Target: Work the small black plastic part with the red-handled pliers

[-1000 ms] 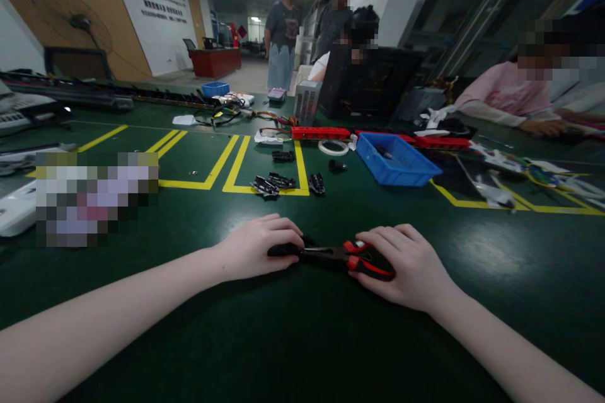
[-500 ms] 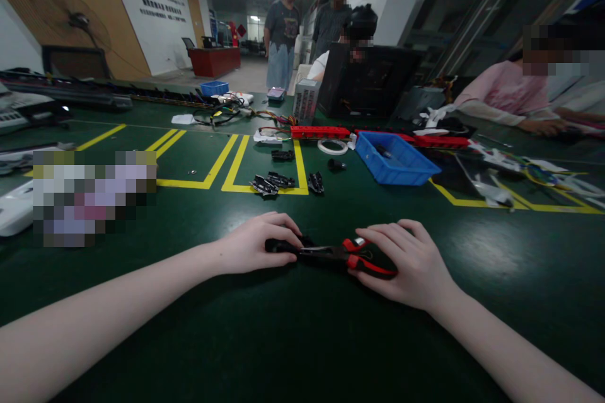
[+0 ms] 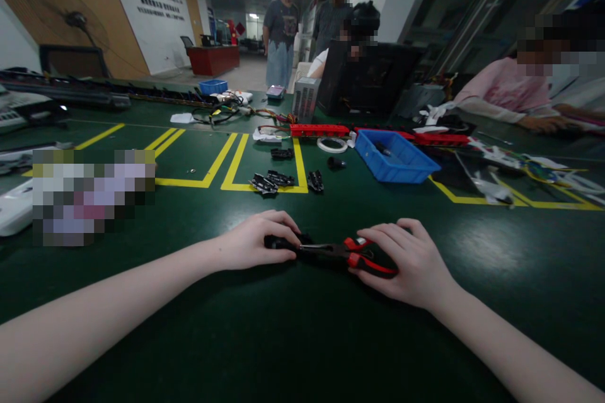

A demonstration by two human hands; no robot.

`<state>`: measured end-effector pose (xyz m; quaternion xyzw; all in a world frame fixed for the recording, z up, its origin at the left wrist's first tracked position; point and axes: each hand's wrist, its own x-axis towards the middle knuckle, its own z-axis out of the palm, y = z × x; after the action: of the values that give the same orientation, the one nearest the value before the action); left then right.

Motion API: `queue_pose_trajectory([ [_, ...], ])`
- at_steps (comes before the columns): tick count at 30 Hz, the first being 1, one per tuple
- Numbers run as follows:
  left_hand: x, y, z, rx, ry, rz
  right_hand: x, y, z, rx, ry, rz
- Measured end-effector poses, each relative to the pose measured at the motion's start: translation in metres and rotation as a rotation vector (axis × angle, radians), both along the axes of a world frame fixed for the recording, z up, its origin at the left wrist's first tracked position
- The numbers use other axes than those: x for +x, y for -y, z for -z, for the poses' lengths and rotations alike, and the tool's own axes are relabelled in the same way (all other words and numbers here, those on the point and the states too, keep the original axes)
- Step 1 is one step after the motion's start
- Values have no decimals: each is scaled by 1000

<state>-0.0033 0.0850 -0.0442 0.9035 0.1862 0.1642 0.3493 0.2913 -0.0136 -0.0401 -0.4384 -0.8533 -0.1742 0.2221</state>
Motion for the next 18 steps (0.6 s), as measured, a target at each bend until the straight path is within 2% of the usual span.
queue_pose_trajectory([
  [9, -1, 2, -3, 48, -11, 36, 0, 0, 1, -53, -2, -28],
  [18, -1, 4, -1, 130, 37, 39, 3, 0, 1, -80, 31, -23],
])
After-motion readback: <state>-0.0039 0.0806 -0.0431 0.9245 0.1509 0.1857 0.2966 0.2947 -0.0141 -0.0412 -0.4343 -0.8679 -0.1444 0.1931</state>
